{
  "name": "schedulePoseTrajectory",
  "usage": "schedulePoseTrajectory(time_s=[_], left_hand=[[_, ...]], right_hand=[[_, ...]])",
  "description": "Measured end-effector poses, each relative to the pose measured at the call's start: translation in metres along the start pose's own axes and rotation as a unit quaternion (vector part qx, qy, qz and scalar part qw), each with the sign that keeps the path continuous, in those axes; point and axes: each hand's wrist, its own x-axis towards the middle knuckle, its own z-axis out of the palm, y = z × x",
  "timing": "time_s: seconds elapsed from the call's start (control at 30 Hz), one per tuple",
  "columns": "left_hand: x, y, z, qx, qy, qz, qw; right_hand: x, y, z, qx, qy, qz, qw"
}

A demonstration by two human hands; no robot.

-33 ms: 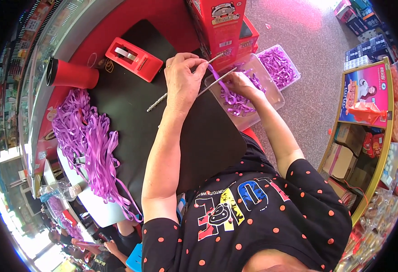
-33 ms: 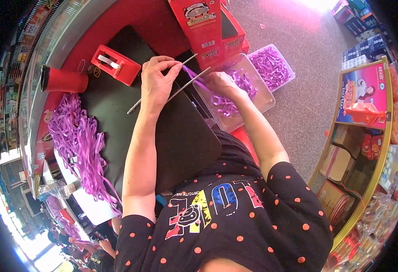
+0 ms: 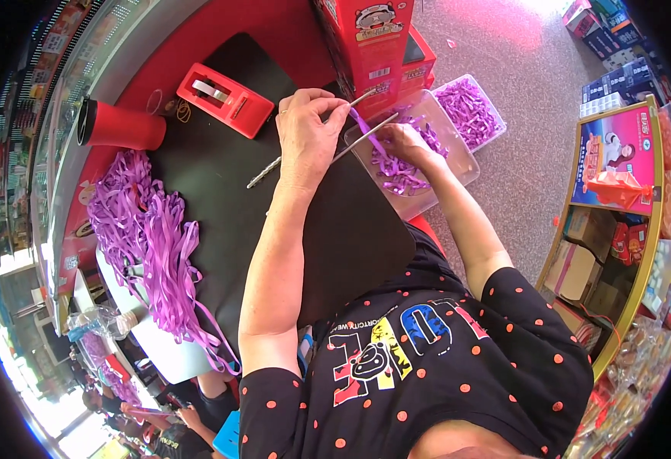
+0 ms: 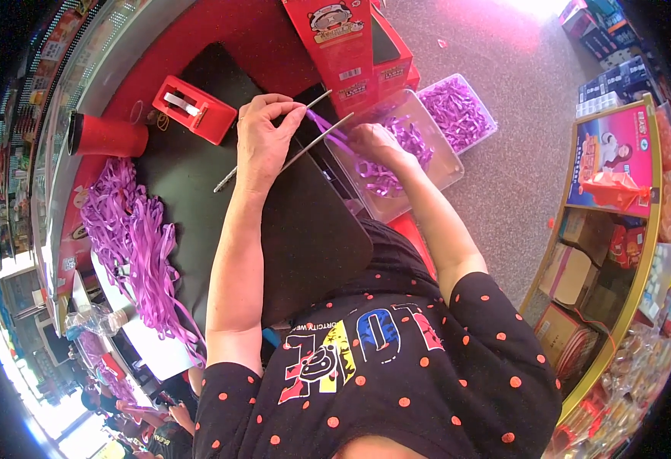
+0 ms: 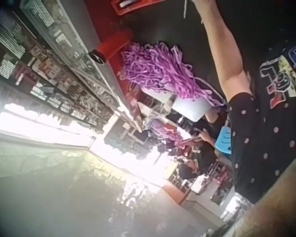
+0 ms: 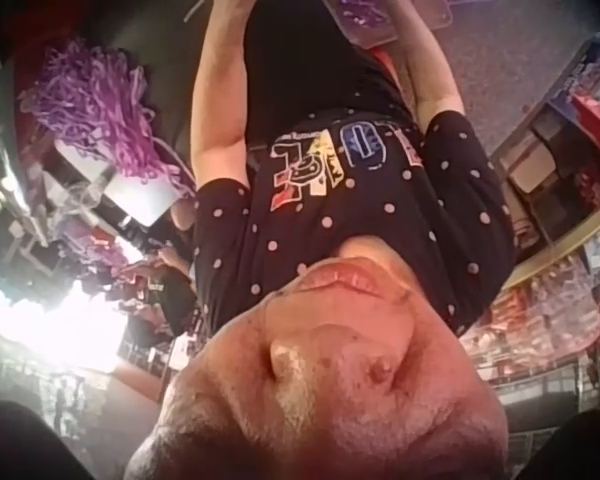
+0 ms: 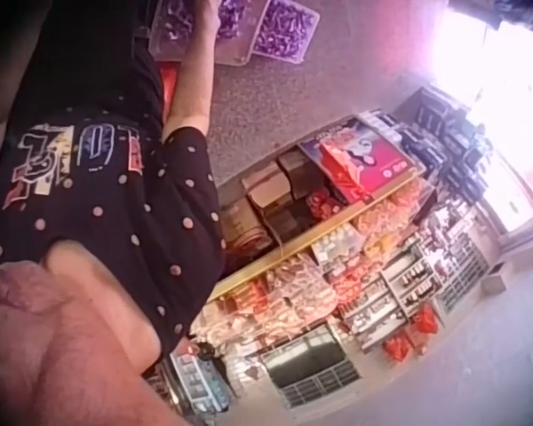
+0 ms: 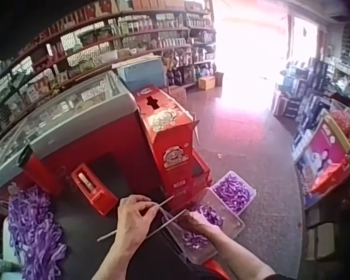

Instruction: Making small decorative bows using purple ribbons and a wooden stick jig.

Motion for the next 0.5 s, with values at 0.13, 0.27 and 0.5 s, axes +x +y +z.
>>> schedulePoseTrajectory(time_s=[0.13, 0.27, 0.5], left_hand=[[0.001, 0.001, -0.001, 0.006, -0.008, 0.0, 1.0], [0.002, 0.004, 0.001, -0.01, -0.002, -0.005, 1.0], [0.0, 0.003, -0.002, -0.006, 0.002, -0.008, 1.0]], right_hand=[[-0.011, 0.051, 0.031, -0.025, -0.031, 0.093, 0.995], [-0.026, 0.081, 0.055, 0.095, 0.04, 0.108, 0.989], [-0.028, 0.024, 0.034, 0.457, 0.079, 0.163, 0.871]])
